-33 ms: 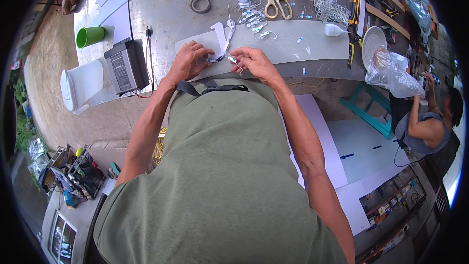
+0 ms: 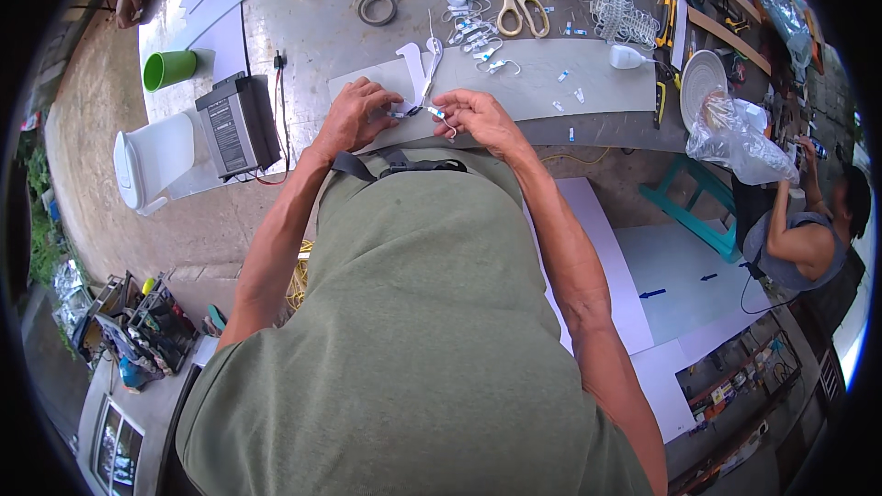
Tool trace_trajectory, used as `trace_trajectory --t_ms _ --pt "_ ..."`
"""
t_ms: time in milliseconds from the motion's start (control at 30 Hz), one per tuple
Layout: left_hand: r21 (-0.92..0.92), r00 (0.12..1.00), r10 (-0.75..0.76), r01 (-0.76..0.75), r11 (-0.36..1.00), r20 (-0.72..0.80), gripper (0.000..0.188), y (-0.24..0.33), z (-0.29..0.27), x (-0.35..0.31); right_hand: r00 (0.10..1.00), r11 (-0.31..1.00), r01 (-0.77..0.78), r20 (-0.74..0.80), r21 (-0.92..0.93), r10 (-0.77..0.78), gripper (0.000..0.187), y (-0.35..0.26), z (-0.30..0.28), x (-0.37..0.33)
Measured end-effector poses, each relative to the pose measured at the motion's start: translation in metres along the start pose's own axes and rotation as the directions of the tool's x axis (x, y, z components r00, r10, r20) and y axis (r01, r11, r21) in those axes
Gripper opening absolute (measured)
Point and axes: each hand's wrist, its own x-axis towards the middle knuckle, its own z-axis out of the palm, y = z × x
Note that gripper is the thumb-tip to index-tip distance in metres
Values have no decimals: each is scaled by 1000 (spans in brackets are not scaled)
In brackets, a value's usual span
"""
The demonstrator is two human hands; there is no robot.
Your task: Assembling small LED modules and wiring into sign components on a workbench.
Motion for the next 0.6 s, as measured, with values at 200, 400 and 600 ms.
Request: trace_trajectory --t_ms 200,400,600 --pt "15 1000 -17 17 1000 -18 42 3 1 -1 996 996 64 60 -56 -60 38 -12 1 -8" --pt "30 999 19 -18 999 -46 43 -2 6 -3 997 993 71 15 -95 -70 32 -20 8 -1" --pt "-14 998 13 -14 1000 -69 40 -3 4 -5 990 967 116 -47 -227 -130 25 -25 9 8"
